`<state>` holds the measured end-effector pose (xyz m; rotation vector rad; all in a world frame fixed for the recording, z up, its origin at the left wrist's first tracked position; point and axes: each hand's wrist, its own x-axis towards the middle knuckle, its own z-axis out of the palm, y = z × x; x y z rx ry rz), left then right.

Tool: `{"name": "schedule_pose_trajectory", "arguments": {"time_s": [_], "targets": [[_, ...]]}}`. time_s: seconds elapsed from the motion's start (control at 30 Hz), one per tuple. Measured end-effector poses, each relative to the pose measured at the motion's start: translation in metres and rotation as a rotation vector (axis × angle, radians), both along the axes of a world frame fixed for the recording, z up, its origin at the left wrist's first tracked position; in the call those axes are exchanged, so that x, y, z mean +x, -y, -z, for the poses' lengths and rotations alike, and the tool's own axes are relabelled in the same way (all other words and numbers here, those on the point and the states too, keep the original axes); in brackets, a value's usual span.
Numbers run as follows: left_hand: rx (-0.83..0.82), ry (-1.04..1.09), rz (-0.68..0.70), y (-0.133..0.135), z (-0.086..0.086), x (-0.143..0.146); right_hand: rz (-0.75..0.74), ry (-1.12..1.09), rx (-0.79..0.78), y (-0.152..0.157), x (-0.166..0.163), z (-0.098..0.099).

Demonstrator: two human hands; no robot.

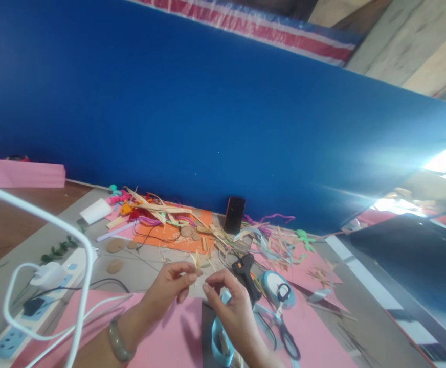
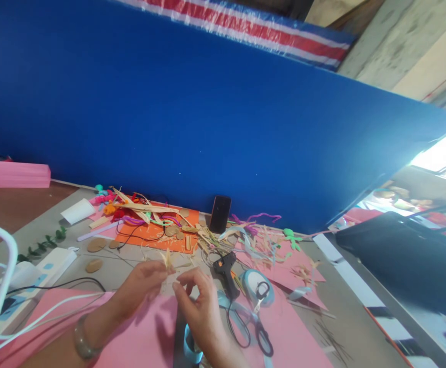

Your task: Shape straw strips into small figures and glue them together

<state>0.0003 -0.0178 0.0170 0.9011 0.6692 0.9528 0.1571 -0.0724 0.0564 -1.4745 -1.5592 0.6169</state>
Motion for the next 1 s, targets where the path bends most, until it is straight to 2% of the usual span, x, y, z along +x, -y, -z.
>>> {"name": "schedule_pose_trajectory", "arguments": {"time_s": [0.27, 0.63, 1.0], "targets": [[-0.044, 0.079, 0.046, 0.0, 0.002, 0.003, -0.06, -0.11, -0.044, -0.005, -0.014, 0.011], [0.007, 0.002, 0.077, 0.003, -0.011, 0.001, -0.007, 0.038, 0.05, -0.007, -0.01, 0.01], [0.062, 0.01, 0.06, -0.001, 0.002, -0.001, -0.083, 0.094, 0.01, -0.003, -0.004, 0.011]]}}
